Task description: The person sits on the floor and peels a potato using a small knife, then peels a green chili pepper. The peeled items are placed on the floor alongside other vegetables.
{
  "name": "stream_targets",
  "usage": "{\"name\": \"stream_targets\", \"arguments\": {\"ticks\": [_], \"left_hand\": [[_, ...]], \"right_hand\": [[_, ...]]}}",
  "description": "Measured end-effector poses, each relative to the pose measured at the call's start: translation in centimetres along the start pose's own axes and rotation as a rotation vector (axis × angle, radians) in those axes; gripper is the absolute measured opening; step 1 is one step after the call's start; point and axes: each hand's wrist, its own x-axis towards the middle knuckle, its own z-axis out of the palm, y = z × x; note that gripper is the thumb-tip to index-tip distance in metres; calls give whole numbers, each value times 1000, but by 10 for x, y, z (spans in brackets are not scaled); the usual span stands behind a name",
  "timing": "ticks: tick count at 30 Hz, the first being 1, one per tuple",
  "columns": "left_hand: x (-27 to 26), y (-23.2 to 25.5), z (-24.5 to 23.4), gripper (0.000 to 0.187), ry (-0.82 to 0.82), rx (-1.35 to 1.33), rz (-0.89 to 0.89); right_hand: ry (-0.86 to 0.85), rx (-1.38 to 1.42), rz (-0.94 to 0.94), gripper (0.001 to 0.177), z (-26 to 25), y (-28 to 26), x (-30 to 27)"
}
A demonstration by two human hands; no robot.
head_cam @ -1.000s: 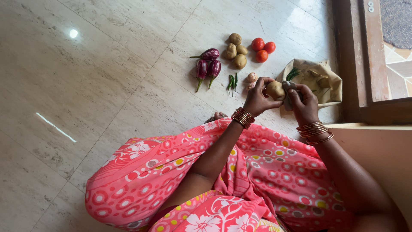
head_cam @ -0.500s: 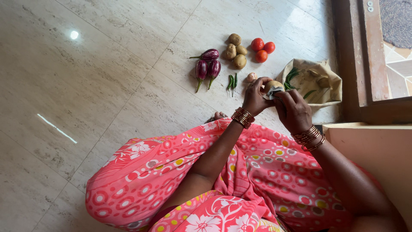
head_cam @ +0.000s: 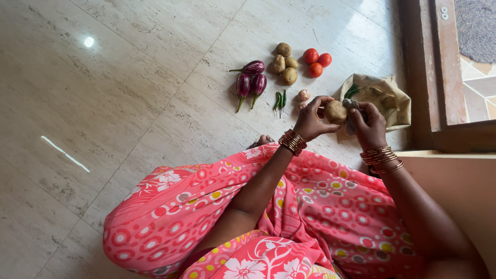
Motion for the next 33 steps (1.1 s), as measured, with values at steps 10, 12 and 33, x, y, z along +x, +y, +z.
{"name": "stream_targets", "arguments": {"ticks": [10,12,33], "left_hand": [[0,-10,3,85,-17,-51,8],[-2,-7,4,82,-34,-85,9],[2,-57,-2,82,122,-45,-87]], "right_hand": [[-53,-662,-582,14,15,-75,-33],[-36,-656,-581,15,11,-74,-31],[-344,-318,201,25,-1,-8,-8]]}}
